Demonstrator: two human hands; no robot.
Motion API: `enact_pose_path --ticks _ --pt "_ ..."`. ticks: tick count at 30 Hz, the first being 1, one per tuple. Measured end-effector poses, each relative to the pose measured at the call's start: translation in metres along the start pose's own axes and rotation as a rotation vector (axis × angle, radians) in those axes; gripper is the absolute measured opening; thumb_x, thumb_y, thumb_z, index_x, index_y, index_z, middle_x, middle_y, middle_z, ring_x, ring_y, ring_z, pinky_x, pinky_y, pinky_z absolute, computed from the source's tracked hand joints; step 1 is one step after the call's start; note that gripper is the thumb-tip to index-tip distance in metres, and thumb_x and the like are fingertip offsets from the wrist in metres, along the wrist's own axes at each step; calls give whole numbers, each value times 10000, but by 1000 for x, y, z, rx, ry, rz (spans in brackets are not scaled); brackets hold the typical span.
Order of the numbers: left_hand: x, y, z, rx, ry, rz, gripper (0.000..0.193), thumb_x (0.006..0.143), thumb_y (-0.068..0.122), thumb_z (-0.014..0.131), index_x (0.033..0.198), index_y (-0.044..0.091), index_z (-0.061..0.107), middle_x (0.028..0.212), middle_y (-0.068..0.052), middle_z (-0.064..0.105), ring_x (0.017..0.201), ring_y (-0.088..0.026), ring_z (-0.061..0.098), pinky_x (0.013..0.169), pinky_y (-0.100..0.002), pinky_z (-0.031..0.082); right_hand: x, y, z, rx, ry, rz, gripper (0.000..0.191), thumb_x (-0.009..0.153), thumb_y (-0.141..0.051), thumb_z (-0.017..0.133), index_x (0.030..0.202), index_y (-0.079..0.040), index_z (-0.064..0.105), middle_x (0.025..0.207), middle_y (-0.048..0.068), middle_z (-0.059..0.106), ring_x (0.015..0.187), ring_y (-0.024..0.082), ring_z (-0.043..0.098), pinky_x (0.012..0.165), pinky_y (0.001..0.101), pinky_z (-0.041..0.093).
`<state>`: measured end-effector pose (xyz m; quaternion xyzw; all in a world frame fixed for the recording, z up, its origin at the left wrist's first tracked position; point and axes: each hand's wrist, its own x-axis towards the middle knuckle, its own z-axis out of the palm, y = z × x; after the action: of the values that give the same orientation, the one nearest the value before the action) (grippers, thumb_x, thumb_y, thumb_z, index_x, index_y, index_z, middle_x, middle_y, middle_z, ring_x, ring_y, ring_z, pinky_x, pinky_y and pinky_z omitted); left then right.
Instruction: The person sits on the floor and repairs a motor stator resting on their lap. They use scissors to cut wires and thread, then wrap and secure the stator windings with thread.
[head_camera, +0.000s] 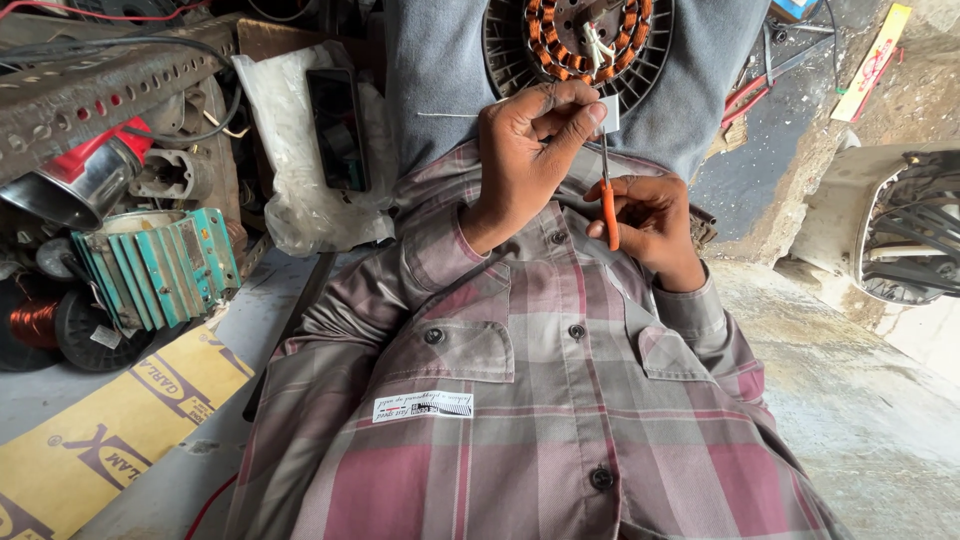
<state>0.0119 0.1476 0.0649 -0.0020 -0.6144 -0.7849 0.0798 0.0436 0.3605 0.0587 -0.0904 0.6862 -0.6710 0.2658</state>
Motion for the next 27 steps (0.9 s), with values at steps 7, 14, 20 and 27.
enact_pose_path --ticks 7,14,20,27 --pt "1 -3 -1 17 -5 11 137 1013 102 710 1075 -21 710 936 -56 751 843 -95 766 745 -218 640 1 -2 0 -74 17 -19 302 805 -68 888 1013 72 722 719 8 671 631 6 585 600 147 432" --pt "0 -8 1 -194 4 -45 94 1039 77 693 1029 -17 696 927 -41 727 841 -78 728 792 -248 634 0 8 2 -37 16 -62 285 801 -102 895 973 54 730 718 -10 652 606 6 528 574 162 368" --pt "-1 -6 0 -180 2 -23 83 1045 70 687 1038 -13 691 948 -46 737 884 -91 755 824 -259 659 0 13 -1 33 -2 -54 340 794 -141 899 1006 65 732 745 -24 642 626 5 502 575 164 338" --pt "0 -7 0 -127 -7 -14 87 1018 60 714 1056 -18 711 924 -58 747 847 -91 750 780 -234 637 0 9 -4 3 -11 -21 311 802 -108 886 1000 74 731 680 -33 599 578 -6 462 545 156 297"
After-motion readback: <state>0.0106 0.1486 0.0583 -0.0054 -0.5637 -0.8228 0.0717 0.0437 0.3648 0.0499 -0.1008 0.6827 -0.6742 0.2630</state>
